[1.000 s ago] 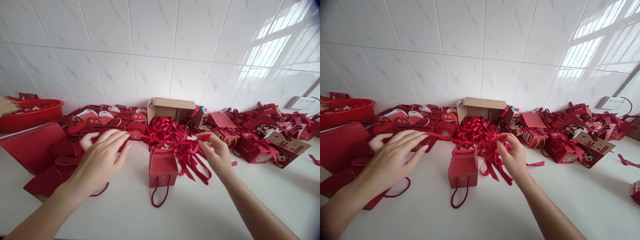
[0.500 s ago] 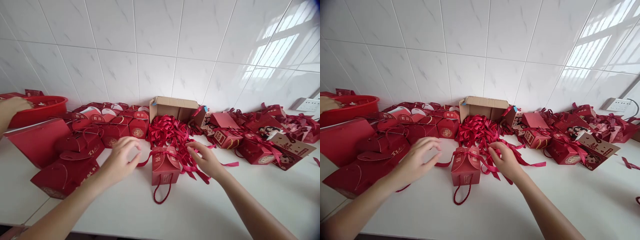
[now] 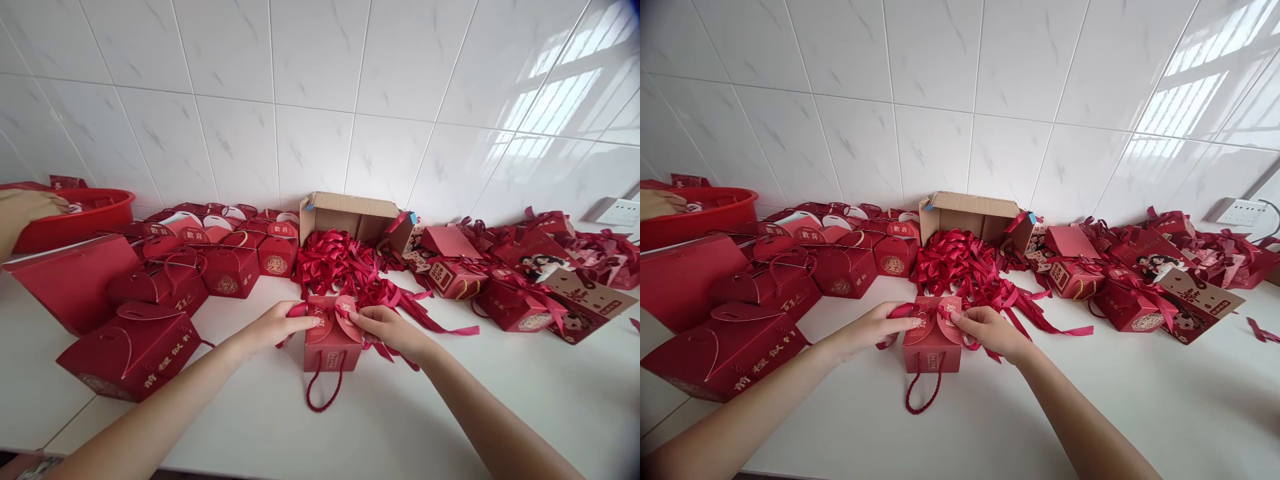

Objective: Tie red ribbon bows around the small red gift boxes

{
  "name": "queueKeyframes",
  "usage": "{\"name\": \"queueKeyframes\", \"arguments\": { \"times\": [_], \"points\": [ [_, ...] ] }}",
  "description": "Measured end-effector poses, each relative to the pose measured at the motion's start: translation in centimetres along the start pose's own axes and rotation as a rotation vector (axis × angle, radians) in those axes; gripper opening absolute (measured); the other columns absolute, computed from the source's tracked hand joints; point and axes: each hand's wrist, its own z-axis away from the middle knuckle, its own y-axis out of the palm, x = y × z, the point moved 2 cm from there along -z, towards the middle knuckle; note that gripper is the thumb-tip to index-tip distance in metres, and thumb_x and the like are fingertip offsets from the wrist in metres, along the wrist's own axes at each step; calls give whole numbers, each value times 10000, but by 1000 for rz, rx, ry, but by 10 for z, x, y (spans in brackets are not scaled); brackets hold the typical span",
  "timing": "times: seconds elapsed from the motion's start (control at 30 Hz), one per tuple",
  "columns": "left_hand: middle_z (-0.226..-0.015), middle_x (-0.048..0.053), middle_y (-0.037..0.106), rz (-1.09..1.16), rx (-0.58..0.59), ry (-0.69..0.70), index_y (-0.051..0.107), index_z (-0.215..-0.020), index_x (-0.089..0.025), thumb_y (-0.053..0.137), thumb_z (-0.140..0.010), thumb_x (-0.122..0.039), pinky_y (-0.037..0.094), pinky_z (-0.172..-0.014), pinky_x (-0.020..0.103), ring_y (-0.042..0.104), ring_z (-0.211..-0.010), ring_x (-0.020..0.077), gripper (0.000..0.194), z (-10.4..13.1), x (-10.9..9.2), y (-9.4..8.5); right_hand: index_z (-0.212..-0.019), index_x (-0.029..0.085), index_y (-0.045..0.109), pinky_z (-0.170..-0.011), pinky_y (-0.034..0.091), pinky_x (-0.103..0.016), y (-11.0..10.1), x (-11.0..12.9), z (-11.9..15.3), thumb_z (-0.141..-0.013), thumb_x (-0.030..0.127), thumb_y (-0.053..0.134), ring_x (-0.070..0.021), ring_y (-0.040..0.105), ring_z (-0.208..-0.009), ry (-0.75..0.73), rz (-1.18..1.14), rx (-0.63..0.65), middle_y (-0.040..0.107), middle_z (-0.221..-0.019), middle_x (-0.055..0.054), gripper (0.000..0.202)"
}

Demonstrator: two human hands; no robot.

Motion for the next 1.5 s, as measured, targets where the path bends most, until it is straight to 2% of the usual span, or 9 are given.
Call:
{"name": "queueKeyframes", "arguments": {
  "times": [0.13,0.27,0.37,0.63,0.8,0.93,1.03,1.27,1.5],
  "points": [
    [-524,-74,307,46,-1,25,450,-562,-181,704,-659,-557,147,-479,259,218,-476,78,464,1,-3,1,-627,184,452,-482,242,-228,-3,-7,-3,-789,582,602,-74,328,-507,-30,-129,2,432,-583,44,456],
    [-587,-42,467,17,-104,33,604,-671,-159,717,-640,-562,185,-490,249,306,-497,90,419,4,-4,0,-618,184,432,-486,199,-231,-9,-10,-4,-792,544,622,-73,280,-508,-70,-127,-8,382,-571,56,443],
    [-570,-45,461,-34,-177,45,628,-668,-154,741,-621,-547,180,-485,247,308,-499,94,412,6,0,-3,-607,189,401,-486,156,-235,-17,-13,-2,-791,532,626,-72,216,-496,-81,-89,-35,302,-543,77,450],
    [-587,-9,568,-65,-118,42,680,-634,-156,695,-655,-573,289,-508,253,442,-561,141,417,10,3,-9,-614,198,378,-470,153,-233,-29,-24,6,-787,552,609,-68,202,-481,-30,39,-78,283,-537,87,456],
    [-524,-15,509,-145,-119,42,642,-586,-167,685,-639,-574,289,-515,268,457,-556,168,412,11,1,-11,-599,196,379,-453,141,-228,-29,-18,6,-780,564,609,-60,192,-467,-18,105,-83,277,-534,87,470],
    [-551,-34,466,-157,-192,66,571,-597,-184,689,-650,-552,280,-529,263,453,-571,160,389,11,1,-11,-628,188,437,-464,224,-218,-26,-10,6,-803,588,569,-68,281,-488,-41,145,-44,357,-566,65,456],
    [-569,-40,463,-94,-152,66,531,-619,-193,681,-665,-555,332,-555,262,502,-605,171,394,9,-3,-4,-662,189,452,-508,323,-219,-16,-4,5,-828,630,501,-89,416,-553,-10,113,-43,459,-627,33,474],
    [-871,59,697,148,-56,111,645,-901,-164,704,-700,-449,492,-764,337,645,-888,262,354,3,-9,11,-835,195,540,-551,383,-221,9,8,3,-695,598,694,-128,534,-692,-15,144,-105,590,-825,-9,454],
    [-1032,92,728,134,-14,106,668,-1015,-156,687,-736,-434,515,-813,362,668,-958,291,393,3,-6,11,-923,207,565,-626,453,-251,11,4,3,-695,576,704,-180,606,-821,-14,106,-99,647,-955,-40,455]
  ]
}}
